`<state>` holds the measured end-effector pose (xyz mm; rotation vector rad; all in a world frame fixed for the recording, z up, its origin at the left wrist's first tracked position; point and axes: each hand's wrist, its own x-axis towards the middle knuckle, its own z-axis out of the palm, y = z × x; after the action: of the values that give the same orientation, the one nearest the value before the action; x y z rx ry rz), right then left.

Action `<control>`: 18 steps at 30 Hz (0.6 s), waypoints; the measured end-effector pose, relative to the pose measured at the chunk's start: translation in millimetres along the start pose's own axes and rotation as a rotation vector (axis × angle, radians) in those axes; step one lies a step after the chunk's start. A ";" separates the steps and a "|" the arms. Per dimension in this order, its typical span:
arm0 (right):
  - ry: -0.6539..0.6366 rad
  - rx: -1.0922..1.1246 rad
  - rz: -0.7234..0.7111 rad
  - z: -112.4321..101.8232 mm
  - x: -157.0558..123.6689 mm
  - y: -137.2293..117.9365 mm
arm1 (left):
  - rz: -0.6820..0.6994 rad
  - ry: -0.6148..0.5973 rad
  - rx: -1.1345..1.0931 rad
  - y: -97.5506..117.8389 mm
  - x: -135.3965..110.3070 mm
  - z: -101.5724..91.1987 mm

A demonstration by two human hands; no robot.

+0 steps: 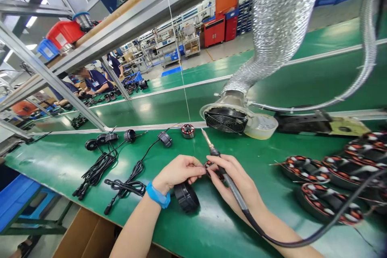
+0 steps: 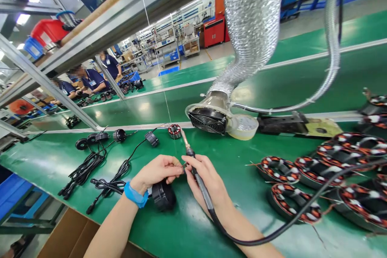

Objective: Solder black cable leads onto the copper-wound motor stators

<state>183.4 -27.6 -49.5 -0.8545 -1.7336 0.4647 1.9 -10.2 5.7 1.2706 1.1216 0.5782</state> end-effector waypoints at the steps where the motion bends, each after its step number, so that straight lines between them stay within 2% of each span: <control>1: -0.001 -0.004 0.001 0.7 -1.2 0.7 | -0.003 0.000 -0.029 -0.4 0.9 0.4; 8: -0.035 -0.026 -0.125 1.2 -7.4 3.3 | -0.058 0.055 -0.083 -0.2 4.5 4.8; 12: -0.034 -0.074 -0.049 -10.2 -8.9 4.7 | -0.068 0.091 -0.084 -0.1 5.4 2.6; 18: -0.167 -0.078 0.075 -13.2 -12.2 27.7 | -0.113 0.086 -0.125 1.0 5.8 2.4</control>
<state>206.2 -19.6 -72.0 -0.9618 -1.8876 0.5334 6.6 -6.0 4.5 1.0764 1.2013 0.6131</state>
